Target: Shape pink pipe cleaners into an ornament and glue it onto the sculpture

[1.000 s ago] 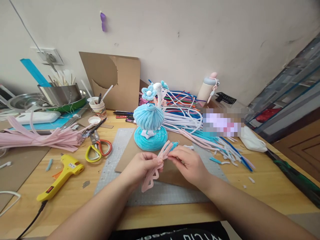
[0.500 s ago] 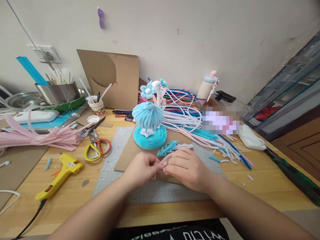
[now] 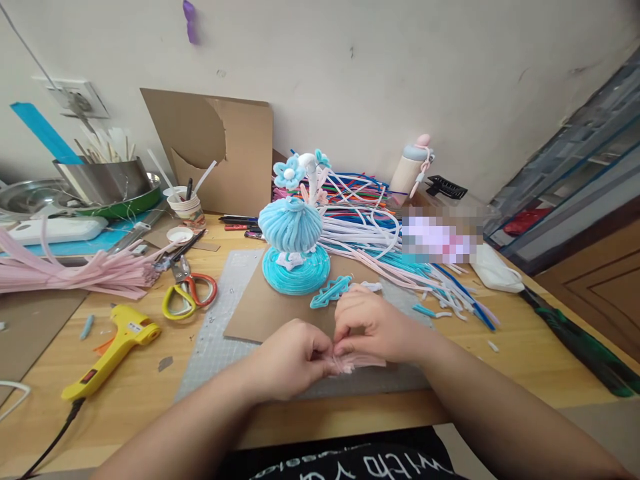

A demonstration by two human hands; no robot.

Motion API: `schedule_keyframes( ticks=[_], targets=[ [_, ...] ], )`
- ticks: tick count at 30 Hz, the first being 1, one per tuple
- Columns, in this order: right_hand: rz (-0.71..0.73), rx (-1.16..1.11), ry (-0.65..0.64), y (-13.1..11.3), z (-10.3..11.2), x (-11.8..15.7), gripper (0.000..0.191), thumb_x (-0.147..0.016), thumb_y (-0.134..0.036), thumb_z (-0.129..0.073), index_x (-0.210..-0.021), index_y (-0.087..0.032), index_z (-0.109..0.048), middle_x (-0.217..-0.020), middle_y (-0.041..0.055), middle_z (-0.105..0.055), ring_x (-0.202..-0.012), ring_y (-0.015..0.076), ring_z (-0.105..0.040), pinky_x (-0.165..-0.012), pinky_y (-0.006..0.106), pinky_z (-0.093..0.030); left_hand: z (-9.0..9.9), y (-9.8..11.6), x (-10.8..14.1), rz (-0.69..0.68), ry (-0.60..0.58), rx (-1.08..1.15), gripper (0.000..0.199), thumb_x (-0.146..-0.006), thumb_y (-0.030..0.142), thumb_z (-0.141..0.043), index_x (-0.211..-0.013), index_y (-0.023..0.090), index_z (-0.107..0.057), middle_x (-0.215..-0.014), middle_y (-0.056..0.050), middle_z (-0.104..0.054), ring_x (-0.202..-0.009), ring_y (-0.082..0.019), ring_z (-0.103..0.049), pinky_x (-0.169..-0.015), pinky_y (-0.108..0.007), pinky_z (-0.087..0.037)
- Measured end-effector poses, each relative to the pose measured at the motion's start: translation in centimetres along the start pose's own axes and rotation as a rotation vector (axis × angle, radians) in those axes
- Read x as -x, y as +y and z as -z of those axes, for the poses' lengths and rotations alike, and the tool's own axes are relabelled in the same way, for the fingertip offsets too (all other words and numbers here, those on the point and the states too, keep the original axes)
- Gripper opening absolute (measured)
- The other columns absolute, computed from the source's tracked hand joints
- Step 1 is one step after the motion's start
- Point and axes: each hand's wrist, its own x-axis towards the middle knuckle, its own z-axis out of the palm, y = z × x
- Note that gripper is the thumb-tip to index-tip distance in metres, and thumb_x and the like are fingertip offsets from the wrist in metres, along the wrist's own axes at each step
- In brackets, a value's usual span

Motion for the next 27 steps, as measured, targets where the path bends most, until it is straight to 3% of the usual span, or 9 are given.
schedule_keyframes(
  ticks=[6,9,12,15,18,21,27],
  targets=[
    [-0.197,-0.38,0.084,1.0,-0.8,-0.2,0.028,-0.071,-0.038,-0.07,-0.057,-0.016,-0.062,-0.056,-0.0011,-0.056,-0.058,0.0121,-0.051,-0.057,0.025,-0.038,0.1,0.2,0.3,0.031,-0.014,0.303,0.022,-0.077,0.031,-0.059,-0.065,0.013,-0.061,-0.055,0.003,-0.053,-0.051,-0.009,-0.046,-0.048,-0.02,-0.034],
    [-0.292,-0.452,0.141,1.2,-1.1,-0.3,0.031,-0.071,-0.039,-0.069,-0.055,-0.015,-0.058,-0.055,-0.0012,-0.055,-0.055,0.0111,-0.048,-0.053,0.024,-0.037,0.2,0.2,0.3,0.064,0.058,0.474,0.02,-0.076,0.03,-0.06,-0.065,0.013,-0.059,-0.055,0.002,-0.053,-0.047,-0.008,-0.048,-0.045,-0.019,-0.036],
    [-0.295,-0.458,0.157,1.1,-1.5,-0.3,0.027,-0.074,-0.036,-0.067,-0.059,-0.015,-0.059,-0.057,-0.0004,-0.059,-0.054,0.0112,-0.05,-0.052,0.023,-0.038,0.3,0.1,0.2,0.128,0.171,0.574,0.021,-0.073,0.032,-0.063,-0.064,0.014,-0.058,-0.05,0.003,-0.052,-0.039,-0.006,-0.043,-0.038,-0.017,-0.033],
    [-0.196,-0.361,0.258,0.7,-2.1,-0.2,0.018,-0.081,-0.028,-0.06,-0.069,-0.016,-0.062,-0.065,0.0019,-0.063,-0.06,0.0131,-0.056,-0.055,0.025,-0.044,0.3,0.0,0.0,0.168,0.261,0.679,0.025,-0.072,0.037,-0.064,-0.064,0.015,-0.055,-0.045,0.004,-0.052,-0.033,-0.005,-0.04,-0.032,-0.016,-0.029],
    [-0.022,-0.129,0.401,0.2,-2.5,-0.1,0.01,-0.085,-0.02,-0.056,-0.079,-0.019,-0.064,-0.08,0.005,-0.067,-0.077,0.0168,-0.06,-0.069,0.03,-0.048,0.3,-0.1,-0.4,0.181,0.342,0.793,0.029,-0.07,0.041,-0.065,-0.062,0.016,-0.052,-0.044,0.005,-0.052,-0.03,-0.005,-0.039,-0.028,-0.015,-0.027],
    [0.098,0.099,0.412,-0.2,-2.6,0.0,0.013,-0.085,-0.014,-0.052,-0.082,-0.02,-0.063,-0.082,0.0053,-0.067,-0.083,0.0182,-0.058,-0.077,0.035,-0.044,0.2,0.0,-0.6,0.227,0.419,0.836,0.031,-0.069,0.042,-0.065,-0.061,0.016,-0.053,-0.041,0.006,-0.049,-0.028,-0.004,-0.035,-0.027,-0.015,-0.023],
    [0.169,0.322,0.419,-0.6,-2.6,0.4,0.013,-0.083,-0.008,-0.051,-0.08,-0.017,-0.06,-0.075,0.0041,-0.064,-0.076,0.0165,-0.055,-0.073,0.034,-0.039,-0.2,-0.5,-0.9,0.231,0.5,0.779,0.029,-0.071,0.041,-0.064,-0.061,0.014,-0.057,-0.042,0.005,-0.05,-0.032,-0.004,-0.038,-0.03,-0.015,-0.024]
  ],
)
